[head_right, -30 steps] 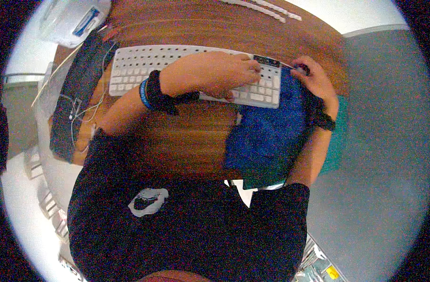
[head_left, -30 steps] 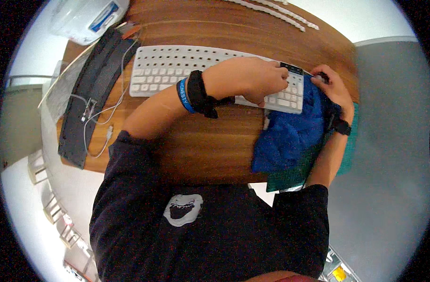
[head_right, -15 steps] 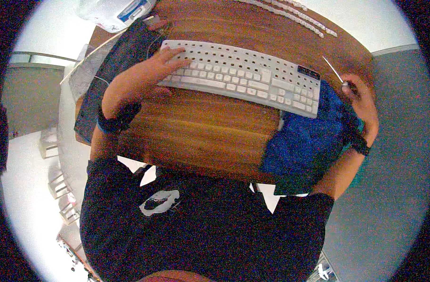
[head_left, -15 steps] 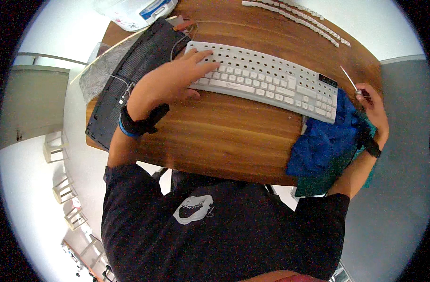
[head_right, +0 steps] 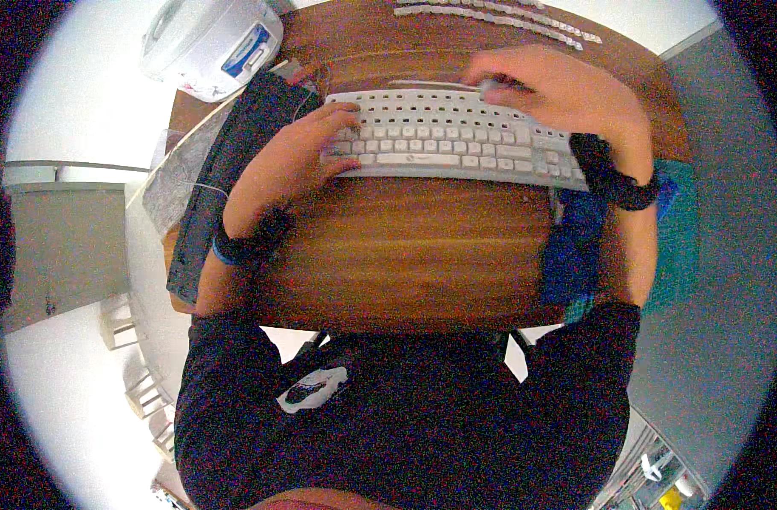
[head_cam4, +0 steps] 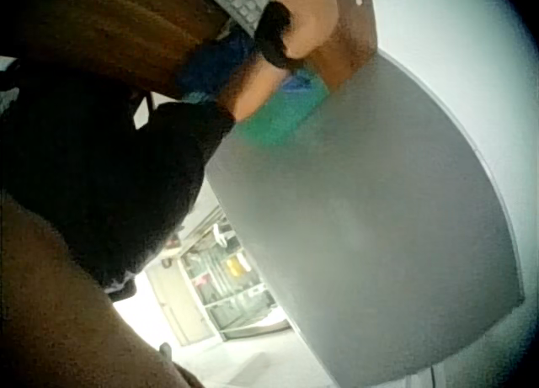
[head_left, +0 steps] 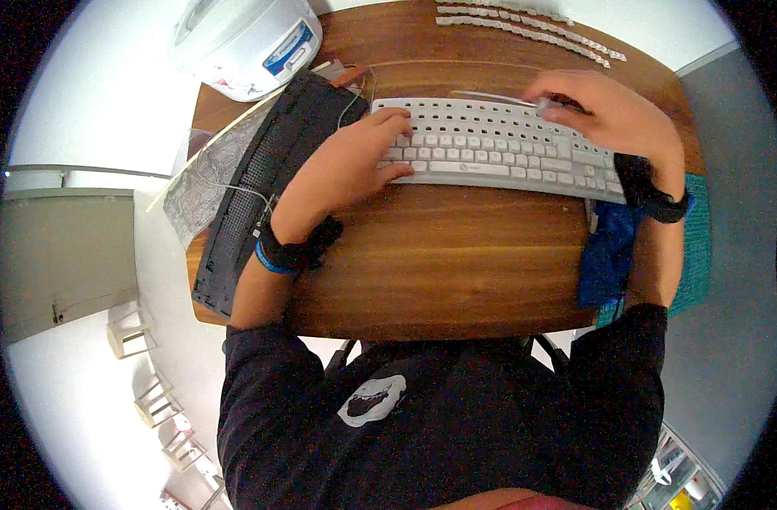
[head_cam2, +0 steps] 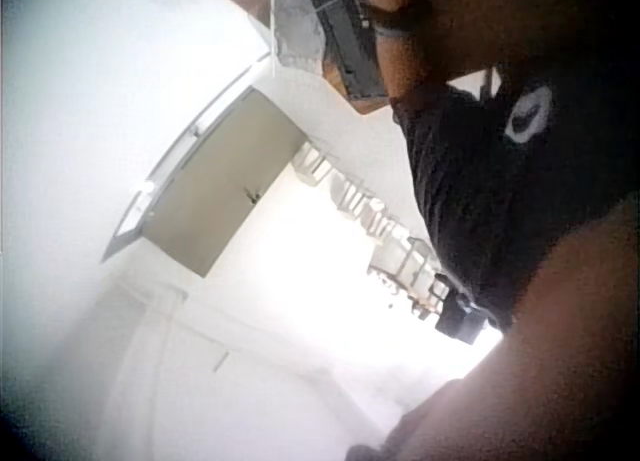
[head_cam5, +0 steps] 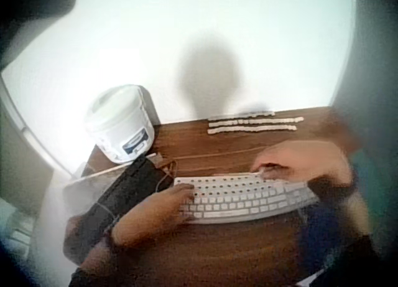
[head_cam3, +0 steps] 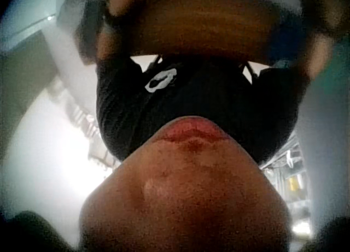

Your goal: The person uses a small screwdriver to pry off individual keycaps from a white keyboard and places them on the table. The removed keycaps are arranged in rows on the wooden surface.

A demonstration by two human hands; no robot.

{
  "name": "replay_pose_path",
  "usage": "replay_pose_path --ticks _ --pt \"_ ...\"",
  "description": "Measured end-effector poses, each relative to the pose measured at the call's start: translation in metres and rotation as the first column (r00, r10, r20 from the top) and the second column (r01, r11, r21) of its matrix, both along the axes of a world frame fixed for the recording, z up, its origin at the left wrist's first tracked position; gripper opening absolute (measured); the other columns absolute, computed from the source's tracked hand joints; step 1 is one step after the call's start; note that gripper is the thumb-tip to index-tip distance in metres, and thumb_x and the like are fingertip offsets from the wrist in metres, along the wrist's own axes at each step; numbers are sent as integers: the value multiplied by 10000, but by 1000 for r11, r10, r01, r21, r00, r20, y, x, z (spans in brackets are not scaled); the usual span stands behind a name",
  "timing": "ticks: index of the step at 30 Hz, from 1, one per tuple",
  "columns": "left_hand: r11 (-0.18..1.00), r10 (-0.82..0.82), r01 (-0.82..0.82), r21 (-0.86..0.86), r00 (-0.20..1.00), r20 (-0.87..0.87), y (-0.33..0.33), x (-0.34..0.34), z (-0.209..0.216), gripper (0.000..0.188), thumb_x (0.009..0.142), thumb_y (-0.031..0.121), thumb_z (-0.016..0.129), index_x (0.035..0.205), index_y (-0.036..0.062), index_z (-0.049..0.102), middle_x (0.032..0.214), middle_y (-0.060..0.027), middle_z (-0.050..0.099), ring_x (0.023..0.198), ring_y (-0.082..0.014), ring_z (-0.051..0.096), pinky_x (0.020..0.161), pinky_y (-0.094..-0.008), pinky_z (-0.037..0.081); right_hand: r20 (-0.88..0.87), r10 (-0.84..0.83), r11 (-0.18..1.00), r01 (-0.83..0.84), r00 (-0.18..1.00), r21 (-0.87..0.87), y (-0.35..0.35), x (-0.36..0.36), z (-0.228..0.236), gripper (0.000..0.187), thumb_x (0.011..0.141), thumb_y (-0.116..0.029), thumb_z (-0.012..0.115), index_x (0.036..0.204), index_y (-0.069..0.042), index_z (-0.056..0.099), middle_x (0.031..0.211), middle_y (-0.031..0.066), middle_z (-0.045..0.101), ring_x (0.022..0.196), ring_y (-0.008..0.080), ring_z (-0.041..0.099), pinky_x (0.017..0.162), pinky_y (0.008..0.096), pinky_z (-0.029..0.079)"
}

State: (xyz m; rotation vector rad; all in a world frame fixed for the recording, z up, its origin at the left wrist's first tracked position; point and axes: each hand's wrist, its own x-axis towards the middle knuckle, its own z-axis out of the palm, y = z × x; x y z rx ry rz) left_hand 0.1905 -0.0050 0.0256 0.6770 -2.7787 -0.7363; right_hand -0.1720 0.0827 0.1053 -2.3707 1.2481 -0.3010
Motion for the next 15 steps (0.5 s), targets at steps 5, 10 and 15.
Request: replay_pose_path --ticks 5,10,15 --pt "994 -22 20 -105 999 -23 -17 9 1 344 871 114 800 1185 52 674 1293 -178 666 1197 -419 658 1018 -467 560 -88 19 997 -25 996 -67 -14 53 3 280 981 -85 675 1254 -26 667 1116 175 698 1076 394 672 931 457 535" --pt "993 16 -20 -115 999 -40 -15 17 -2 289 844 77 793 1118 44 708 1142 -155 683 1087 -406 680 947 -471 573 -104 -17 996 7 994 -94 -13 69 -2 290 953 -67 695 1242 -42 689 1125 157 663 1071 390 654 920 458 522" --pt "996 -1 -3 -86 999 -46 -21 17 -9 297 839 75 797 1120 44 705 1075 -162 685 1044 -409 681 910 -473 571 -94 -50 991 38 994 -126 -11 79 -5 300 923 -55 729 1221 -67 699 1106 140 650 1031 379 659 876 442 529"
